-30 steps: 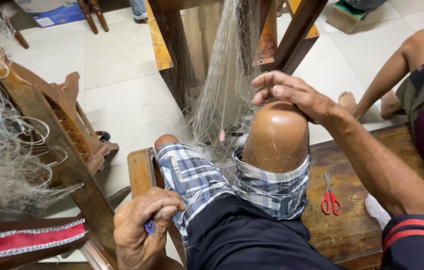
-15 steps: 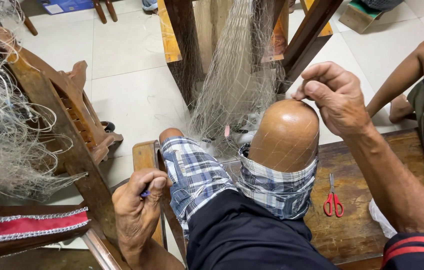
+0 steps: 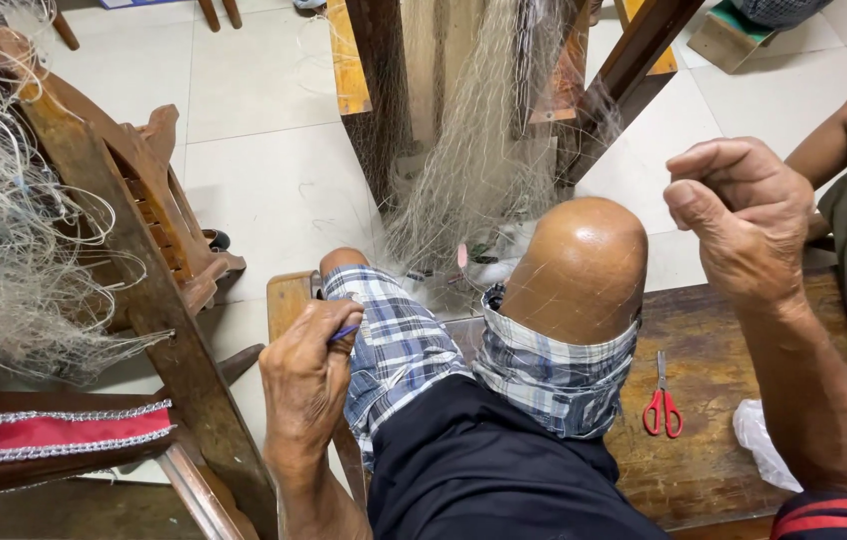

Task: Weaving or repairing a fishing net using a shuttle and scissors

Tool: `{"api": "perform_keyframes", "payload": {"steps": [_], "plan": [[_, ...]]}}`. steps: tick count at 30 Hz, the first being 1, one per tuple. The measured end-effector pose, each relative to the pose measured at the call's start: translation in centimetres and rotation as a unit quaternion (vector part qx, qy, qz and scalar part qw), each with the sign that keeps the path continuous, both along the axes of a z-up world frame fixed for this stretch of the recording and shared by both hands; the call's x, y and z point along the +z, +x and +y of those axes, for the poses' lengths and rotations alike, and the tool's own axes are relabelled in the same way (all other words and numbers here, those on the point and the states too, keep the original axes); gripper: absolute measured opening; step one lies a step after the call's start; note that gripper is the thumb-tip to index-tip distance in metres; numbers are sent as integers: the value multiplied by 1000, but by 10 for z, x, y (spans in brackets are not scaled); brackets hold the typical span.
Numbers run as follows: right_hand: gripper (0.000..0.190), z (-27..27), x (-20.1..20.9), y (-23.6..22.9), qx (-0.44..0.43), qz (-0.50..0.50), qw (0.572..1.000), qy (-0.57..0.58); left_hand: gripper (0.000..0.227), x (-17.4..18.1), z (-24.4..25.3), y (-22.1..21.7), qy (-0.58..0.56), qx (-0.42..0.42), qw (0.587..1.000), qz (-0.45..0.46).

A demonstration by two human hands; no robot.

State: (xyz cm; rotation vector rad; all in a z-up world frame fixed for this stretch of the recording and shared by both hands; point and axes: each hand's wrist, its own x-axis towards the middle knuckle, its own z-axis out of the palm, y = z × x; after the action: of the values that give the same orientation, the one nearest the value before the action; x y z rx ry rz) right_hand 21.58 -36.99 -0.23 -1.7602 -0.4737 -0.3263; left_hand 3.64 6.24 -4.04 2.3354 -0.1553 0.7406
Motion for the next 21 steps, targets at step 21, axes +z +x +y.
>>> {"api": "perform_keyframes", "payload": {"steps": [21], "plan": [[34, 7, 15, -31, 56, 2, 998, -19, 16, -79, 3, 54, 70, 124, 988, 65]]}}
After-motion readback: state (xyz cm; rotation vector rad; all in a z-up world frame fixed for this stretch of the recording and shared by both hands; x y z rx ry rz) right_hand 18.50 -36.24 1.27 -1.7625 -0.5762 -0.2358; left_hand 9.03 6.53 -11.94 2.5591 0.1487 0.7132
